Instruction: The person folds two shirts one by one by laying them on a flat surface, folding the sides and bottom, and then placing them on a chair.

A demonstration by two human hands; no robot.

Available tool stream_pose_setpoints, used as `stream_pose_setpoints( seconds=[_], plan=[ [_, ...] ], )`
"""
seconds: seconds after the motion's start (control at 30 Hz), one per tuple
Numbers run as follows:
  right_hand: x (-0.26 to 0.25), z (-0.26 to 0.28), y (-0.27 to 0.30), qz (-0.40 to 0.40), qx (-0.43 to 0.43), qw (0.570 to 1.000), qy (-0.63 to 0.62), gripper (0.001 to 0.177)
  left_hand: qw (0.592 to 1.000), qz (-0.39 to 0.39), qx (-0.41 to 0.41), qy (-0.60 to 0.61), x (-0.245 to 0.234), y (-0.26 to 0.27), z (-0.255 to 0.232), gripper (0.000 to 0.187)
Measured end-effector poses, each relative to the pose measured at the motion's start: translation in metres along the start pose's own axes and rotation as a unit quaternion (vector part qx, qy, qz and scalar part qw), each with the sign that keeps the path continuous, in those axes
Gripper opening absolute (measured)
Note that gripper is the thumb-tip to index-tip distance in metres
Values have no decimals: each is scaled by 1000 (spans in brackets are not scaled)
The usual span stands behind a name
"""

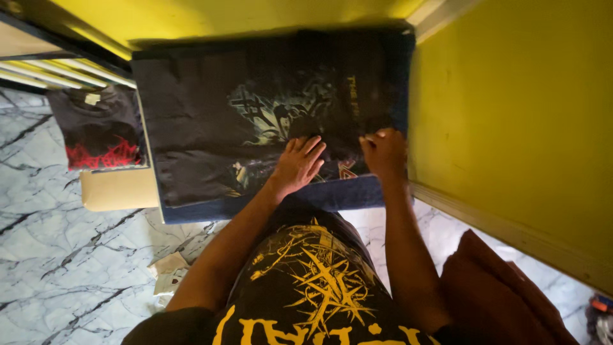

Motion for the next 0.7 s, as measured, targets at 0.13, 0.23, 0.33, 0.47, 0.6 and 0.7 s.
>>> stream_pose_setpoints(
  seconds=[0.13, 0.23, 0.33, 0.47, 0.6, 0.7],
  plan=[
    [17, -18, -61, -44, 33, 991, -126, 29, 993, -70, -85, 50, -20, 26, 40, 49],
    [36, -29, -124, -111, 18, 984, -139, 43, 975, -128, -159, -89, -51, 61, 90, 48],
    [66, -57, -180, -117, 70, 988, -76, 56, 947, -145, -247, -146, -76, 103, 138, 53],
    [103, -83, -243, 15, 117, 991, -68, 62, 919, -117, -329, -183, -92, 149, 183, 58],
    [100, -69, -262, 136, 342, 855, -366, 57, 899, -87, -392, -173, -98, 169, 200, 67],
    [79, -49, -268, 189, 373, 858, -297, 62, 902, -71, -389, -170, -104, 170, 203, 63]
  ],
)
Point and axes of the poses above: each hand's wrist, its own y-axis away from the middle knuckle, its own x-axis out of the palm, z = x × y, the point moved 5 cm from there along -y, towards the middle knuckle, and after that the axes turned 8 degrees about x, right-handed, at the moved point
